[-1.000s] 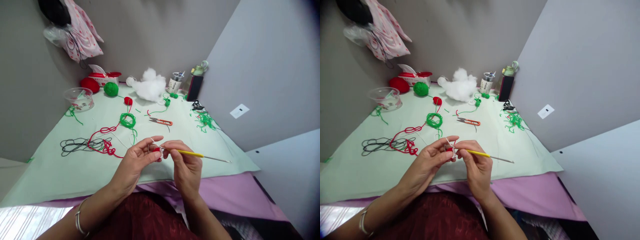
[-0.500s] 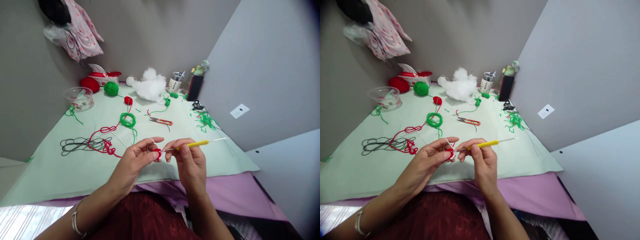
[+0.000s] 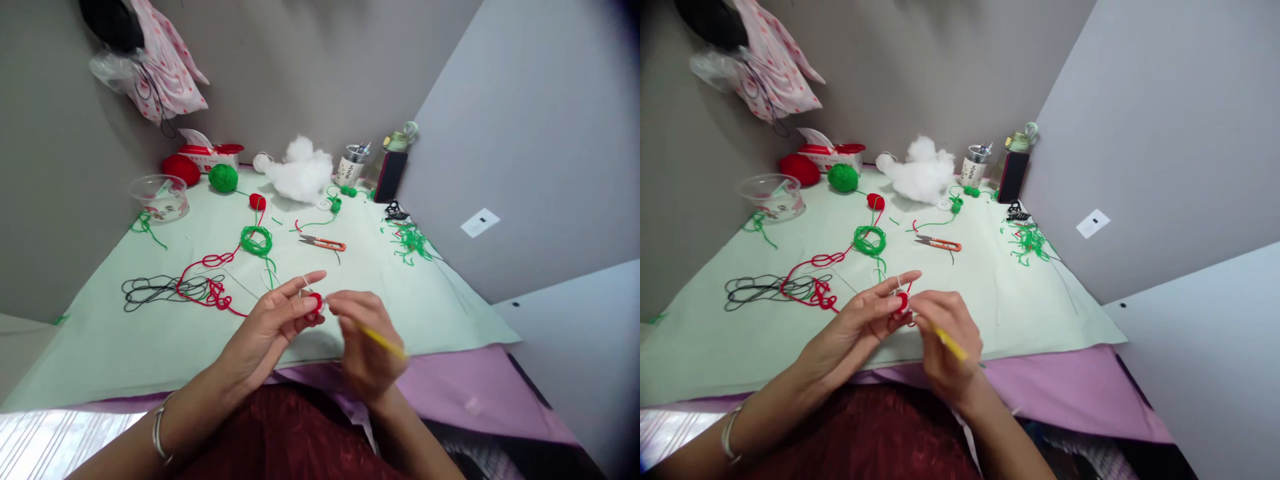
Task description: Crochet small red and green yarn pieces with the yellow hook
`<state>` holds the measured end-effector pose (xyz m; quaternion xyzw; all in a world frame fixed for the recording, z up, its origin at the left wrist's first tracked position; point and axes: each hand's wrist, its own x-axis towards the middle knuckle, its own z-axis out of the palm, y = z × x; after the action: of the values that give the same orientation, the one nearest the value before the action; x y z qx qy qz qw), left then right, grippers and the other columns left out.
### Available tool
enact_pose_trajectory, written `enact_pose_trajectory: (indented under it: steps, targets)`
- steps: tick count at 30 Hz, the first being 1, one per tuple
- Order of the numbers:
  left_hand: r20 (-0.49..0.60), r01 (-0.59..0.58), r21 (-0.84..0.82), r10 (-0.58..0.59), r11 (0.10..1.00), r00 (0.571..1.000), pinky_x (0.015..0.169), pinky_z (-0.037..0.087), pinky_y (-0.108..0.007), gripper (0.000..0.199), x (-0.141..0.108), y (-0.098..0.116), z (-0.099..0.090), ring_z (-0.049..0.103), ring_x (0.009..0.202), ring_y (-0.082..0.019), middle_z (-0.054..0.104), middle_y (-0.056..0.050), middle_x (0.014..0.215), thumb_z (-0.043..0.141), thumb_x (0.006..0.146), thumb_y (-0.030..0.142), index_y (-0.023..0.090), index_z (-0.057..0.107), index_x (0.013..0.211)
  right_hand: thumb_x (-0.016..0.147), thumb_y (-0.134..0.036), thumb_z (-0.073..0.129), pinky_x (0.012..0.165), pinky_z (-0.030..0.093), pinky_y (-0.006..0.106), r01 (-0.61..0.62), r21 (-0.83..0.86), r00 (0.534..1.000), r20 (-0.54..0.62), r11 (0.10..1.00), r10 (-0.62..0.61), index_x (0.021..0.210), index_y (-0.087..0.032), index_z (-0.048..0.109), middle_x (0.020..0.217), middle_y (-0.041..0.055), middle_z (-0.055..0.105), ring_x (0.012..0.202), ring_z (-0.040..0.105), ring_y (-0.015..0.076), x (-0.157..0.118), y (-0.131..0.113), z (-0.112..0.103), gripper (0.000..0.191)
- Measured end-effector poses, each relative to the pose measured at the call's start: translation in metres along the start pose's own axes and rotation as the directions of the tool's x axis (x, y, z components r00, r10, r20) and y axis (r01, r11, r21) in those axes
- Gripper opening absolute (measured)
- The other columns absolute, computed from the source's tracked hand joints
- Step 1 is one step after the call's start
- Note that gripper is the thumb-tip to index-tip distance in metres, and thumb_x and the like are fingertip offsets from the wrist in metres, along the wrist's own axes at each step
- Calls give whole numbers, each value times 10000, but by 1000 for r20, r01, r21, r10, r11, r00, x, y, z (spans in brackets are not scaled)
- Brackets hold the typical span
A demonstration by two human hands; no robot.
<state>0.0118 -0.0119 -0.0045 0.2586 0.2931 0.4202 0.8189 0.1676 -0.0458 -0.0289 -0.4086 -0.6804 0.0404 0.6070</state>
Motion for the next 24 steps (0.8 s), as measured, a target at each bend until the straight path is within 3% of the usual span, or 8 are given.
enact_pose_trajectory:
  steps: [3, 7, 11, 13, 15, 18, 20, 24]
  targets:
    - [-6, -53, 31, 54, 998, 999, 857, 509, -250, 390, 1, 2, -1, 647, 807, -117, 716, 2, 868, 899, 784, 211, 226, 842, 1169, 1057, -183, 558, 661, 577, 327, -240, 278, 966, -26, 930, 257, 1058, -263, 777, 885, 33, 737, 729, 668, 170, 9, -2, 0, 233]
    - [11, -156, 174, 156, 972, 988, 895, 486, -285, 393, -1, 0, 2, 647, 875, -148, 734, 0, 899, 892, 803, 226, 266, 835, 1190, 1057, -237, 586, 673, 595, 323, -334, 338, 940, 51, 880, 337, 1040, -257, 791, 927, 40, 762, 739, 679, 167, 13, -2, 4, 207]
    - [-18, -180, 184, 186, 966, 982, 783, 462, -259, 426, 1, -3, 3, 596, 796, -128, 703, 17, 829, 918, 787, 252, 273, 831, 1204, 1025, -152, 616, 703, 609, 330, -161, 126, 987, 12, 979, 161, 1123, -281, 793, 964, 52, 764, 816, 709, 182, 6, -1, 6, 240]
    - [-2, -109, 114, 110, 988, 994, 770, 467, -248, 428, 4, -4, 2, 587, 786, -120, 710, 2, 856, 918, 791, 279, 252, 831, 1209, 990, -119, 656, 737, 620, 347, 1, -27, 1000, 24, 1000, -1, 1172, -298, 794, 1052, 75, 767, 907, 728, 206, 3, 0, 5, 290]
    - [31, -19, 29, 18, 999, 999, 817, 496, -254, 392, 6, -4, 0, 581, 774, -109, 721, -21, 920, 914, 793, 282, 215, 845, 1173, 988, -116, 652, 745, 621, 361, 42, -59, 999, 14, 997, -41, 1180, -299, 793, 1045, 78, 768, 917, 730, 215, 3, 1, 2, 301]
    - [20, 0, -34, 1, 999, 1000, 873, 521, -260, 283, 7, 0, -3, 577, 743, -91, 714, -22, 944, 913, 776, 232, 191, 873, 1053, 1035, -161, 593, 680, 581, 332, -182, 167, 978, -73, 969, 197, 1087, -269, 791, 893, 41, 734, 758, 689, 174, 9, 2, 0, 232]
    - [-12, -55, 11, 55, 998, 998, 870, 512, -244, 273, 6, 1, -3, 613, 791, -103, 716, -13, 932, 908, 779, 216, 213, 873, 1050, 1052, -210, 587, 648, 559, 309, -315, 351, 937, -35, 882, 348, 1025, -253, 787, 873, 27, 715, 690, 652, 145, 12, 2, 1, 206]
    - [-1, -161, 174, 164, 971, 986, 870, 492, -245, 388, 3, -2, -3, 632, 870, -129, 721, 3, 884, 921, 779, 226, 274, 849, 1157, 1032, -241, 647, 699, 566, 293, -381, 416, 921, 96, 826, 376, 1013, -261, 810, 921, 27, 753, 748, 658, 139, 12, 3, 3, 166]
